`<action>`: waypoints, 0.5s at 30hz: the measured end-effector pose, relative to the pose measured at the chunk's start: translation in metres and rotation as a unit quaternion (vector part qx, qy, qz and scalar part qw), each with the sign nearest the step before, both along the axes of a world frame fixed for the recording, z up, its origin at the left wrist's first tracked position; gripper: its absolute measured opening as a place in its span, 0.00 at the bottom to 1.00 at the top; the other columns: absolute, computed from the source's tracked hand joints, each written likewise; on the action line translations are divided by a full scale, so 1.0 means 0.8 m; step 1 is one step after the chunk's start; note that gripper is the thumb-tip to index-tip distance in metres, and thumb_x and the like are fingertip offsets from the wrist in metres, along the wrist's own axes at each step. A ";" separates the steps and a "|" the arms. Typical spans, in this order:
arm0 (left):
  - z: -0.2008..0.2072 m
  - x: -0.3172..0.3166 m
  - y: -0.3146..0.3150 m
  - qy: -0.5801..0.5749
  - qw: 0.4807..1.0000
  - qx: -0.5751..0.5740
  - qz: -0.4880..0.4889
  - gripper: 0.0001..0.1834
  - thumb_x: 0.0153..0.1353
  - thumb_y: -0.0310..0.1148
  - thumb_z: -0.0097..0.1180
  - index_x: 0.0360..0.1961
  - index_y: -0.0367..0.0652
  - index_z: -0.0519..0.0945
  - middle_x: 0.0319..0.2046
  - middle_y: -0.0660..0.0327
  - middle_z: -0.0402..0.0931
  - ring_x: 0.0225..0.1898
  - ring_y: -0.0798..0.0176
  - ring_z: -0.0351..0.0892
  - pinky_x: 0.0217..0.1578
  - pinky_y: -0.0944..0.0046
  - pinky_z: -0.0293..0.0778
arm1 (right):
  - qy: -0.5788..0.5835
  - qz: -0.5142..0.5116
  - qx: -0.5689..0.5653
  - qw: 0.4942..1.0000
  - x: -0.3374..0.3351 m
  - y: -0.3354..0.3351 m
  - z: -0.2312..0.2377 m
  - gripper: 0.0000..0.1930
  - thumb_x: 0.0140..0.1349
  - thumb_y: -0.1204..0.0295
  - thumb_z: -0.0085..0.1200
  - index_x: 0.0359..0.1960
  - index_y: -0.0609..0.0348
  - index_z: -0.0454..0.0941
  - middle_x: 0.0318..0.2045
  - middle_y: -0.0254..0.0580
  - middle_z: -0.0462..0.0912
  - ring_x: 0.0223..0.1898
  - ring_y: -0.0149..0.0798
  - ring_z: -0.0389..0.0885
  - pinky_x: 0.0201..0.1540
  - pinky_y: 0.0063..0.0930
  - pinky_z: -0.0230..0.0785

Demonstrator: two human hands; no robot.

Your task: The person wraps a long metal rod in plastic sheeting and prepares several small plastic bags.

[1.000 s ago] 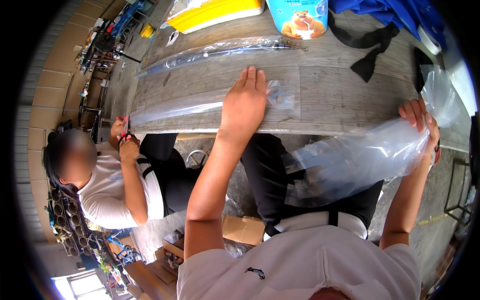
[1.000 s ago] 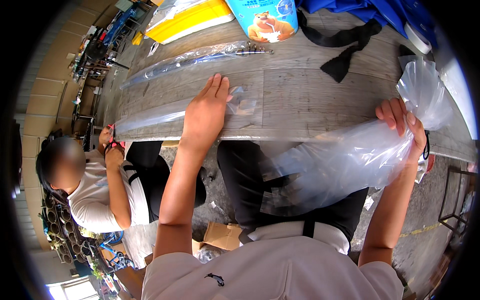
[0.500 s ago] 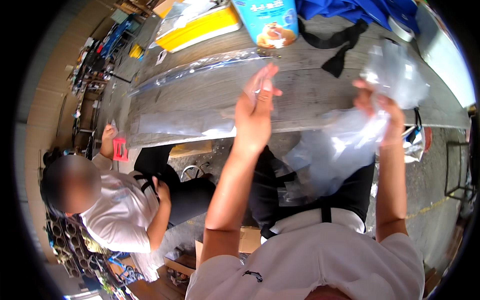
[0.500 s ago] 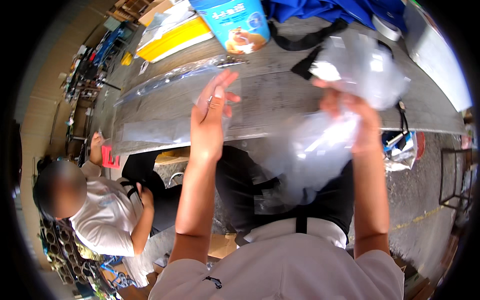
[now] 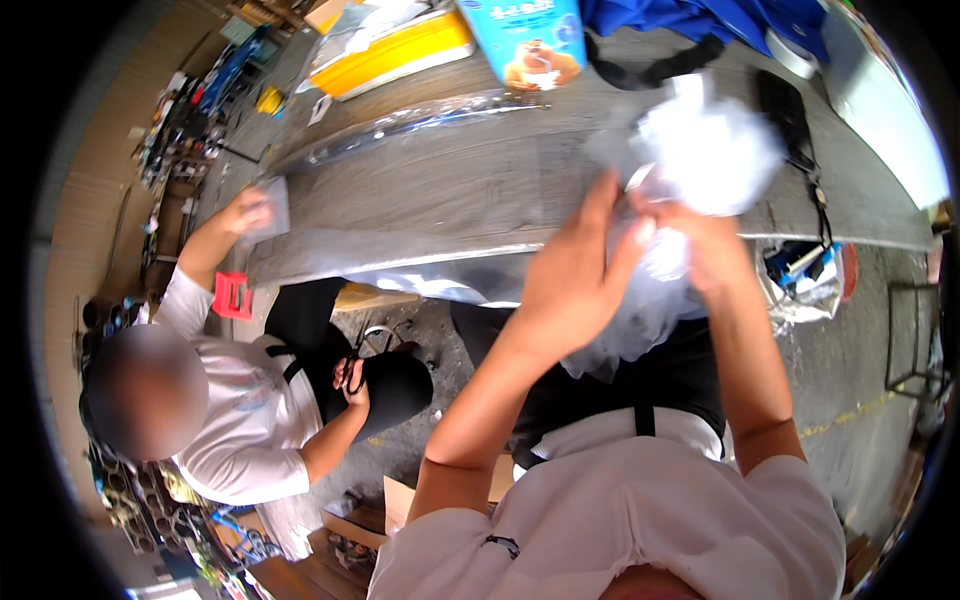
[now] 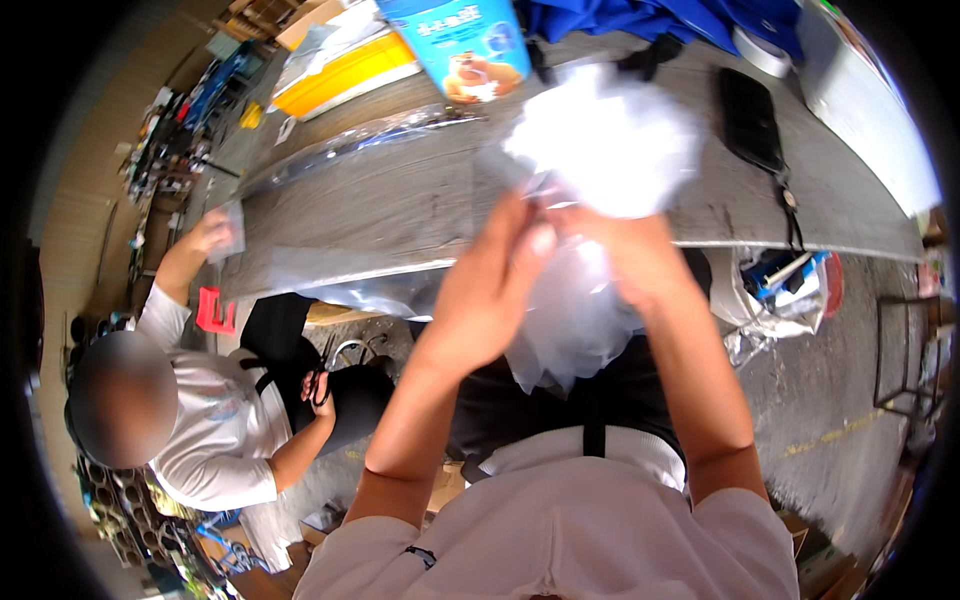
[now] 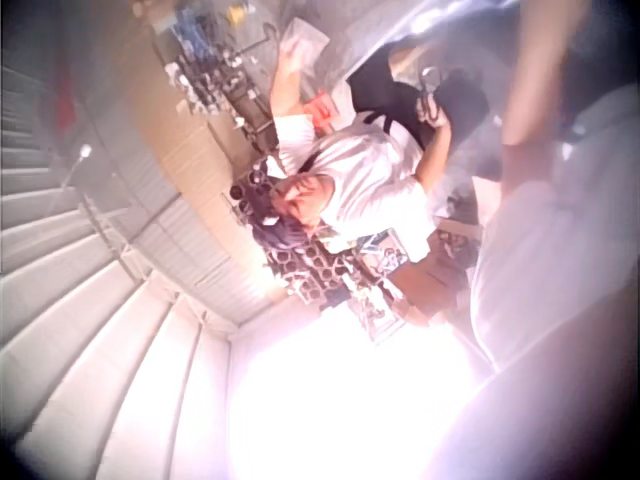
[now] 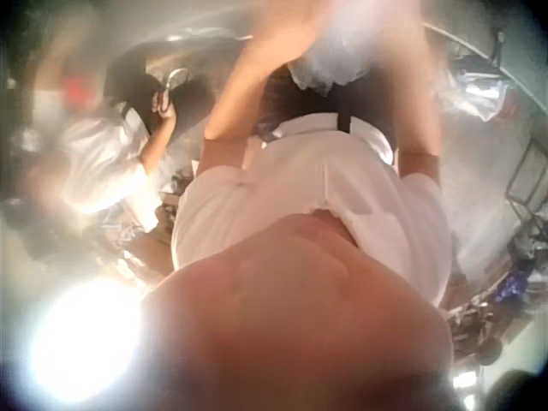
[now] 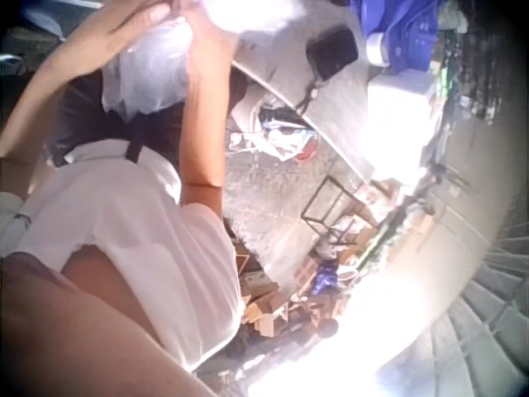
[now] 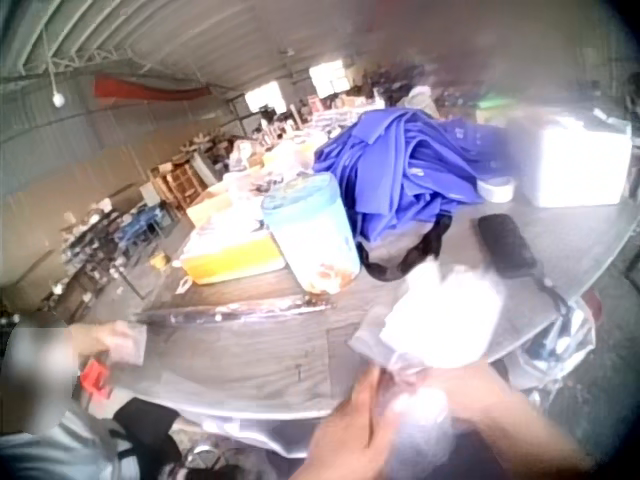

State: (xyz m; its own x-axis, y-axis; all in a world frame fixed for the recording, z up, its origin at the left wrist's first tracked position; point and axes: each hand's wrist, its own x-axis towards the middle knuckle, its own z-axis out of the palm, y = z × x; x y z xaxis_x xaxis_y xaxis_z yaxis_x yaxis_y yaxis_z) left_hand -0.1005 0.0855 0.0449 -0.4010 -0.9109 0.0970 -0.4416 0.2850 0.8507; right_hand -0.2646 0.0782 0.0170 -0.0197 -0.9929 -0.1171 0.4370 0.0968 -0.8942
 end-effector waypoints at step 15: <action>0.015 0.274 0.020 -0.315 0.752 -0.409 0.410 0.47 0.41 0.41 0.72 0.62 0.38 0.64 0.63 0.48 0.58 0.65 0.42 0.54 0.61 0.45 0.55 | -0.226 0.066 -0.150 0.960 -0.086 -0.029 -0.028 0.12 0.55 0.72 0.53 0.26 0.51 0.60 0.19 0.27 0.59 0.28 0.25 0.58 0.42 0.22 0.54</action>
State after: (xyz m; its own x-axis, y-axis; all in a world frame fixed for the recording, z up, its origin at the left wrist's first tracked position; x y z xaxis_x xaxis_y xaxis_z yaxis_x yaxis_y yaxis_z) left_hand 0.1184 0.1018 0.0566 0.0624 -0.6160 0.7853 -0.9961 0.0112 0.0879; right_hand -0.3337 0.0552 -0.0058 0.0939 -0.9736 0.2081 0.7881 -0.0550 -0.6131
